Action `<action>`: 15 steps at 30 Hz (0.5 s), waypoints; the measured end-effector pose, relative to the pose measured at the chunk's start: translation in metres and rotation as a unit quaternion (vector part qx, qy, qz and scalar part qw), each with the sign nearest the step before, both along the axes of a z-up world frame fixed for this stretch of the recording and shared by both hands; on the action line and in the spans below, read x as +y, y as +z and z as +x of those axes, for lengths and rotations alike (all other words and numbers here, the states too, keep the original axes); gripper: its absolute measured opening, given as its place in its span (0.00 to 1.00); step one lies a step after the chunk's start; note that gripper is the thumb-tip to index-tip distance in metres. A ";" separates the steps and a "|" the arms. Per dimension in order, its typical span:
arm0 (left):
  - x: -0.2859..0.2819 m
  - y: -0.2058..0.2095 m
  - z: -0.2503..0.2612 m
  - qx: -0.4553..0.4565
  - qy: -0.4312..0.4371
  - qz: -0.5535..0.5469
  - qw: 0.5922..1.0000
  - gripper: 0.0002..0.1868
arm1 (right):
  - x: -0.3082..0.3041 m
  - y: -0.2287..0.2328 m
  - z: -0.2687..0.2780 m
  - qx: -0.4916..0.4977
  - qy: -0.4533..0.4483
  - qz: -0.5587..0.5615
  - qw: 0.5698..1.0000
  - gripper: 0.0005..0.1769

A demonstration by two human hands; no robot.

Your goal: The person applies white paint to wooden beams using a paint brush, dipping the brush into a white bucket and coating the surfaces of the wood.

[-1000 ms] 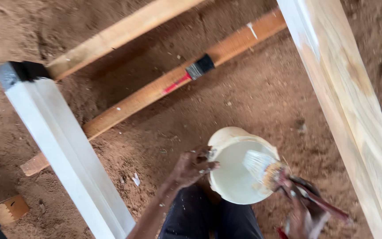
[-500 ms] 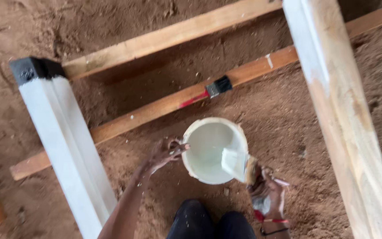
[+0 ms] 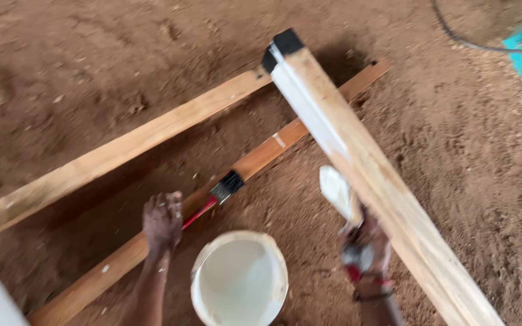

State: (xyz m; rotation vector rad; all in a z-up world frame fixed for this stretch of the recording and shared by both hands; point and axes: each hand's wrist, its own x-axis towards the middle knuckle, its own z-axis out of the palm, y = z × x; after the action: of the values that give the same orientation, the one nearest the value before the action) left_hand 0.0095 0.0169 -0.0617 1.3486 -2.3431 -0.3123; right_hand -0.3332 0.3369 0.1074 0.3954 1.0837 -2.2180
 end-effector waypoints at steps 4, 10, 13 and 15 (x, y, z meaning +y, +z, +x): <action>-0.012 0.016 -0.021 -0.002 0.127 0.226 0.966 0.34 | -0.067 0.051 -0.106 0.091 -0.030 0.205 0.974 0.26; -0.008 0.046 -0.041 -0.035 0.240 0.249 0.938 0.38 | -0.168 0.087 -0.171 0.335 0.027 0.152 0.929 0.07; -0.009 0.052 -0.045 -0.033 0.240 0.248 0.938 0.37 | -0.182 0.068 -0.172 0.336 0.020 0.195 0.921 0.07; -0.007 0.052 -0.043 -0.011 0.215 0.223 0.951 0.36 | -0.156 0.046 -0.176 0.379 0.030 0.229 0.896 0.09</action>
State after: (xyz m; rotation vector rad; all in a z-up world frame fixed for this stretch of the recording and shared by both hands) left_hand -0.0335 0.0103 -0.0092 2.0333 -1.9859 -0.7203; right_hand -0.5089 0.1813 0.1531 -0.3650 2.0060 -2.0715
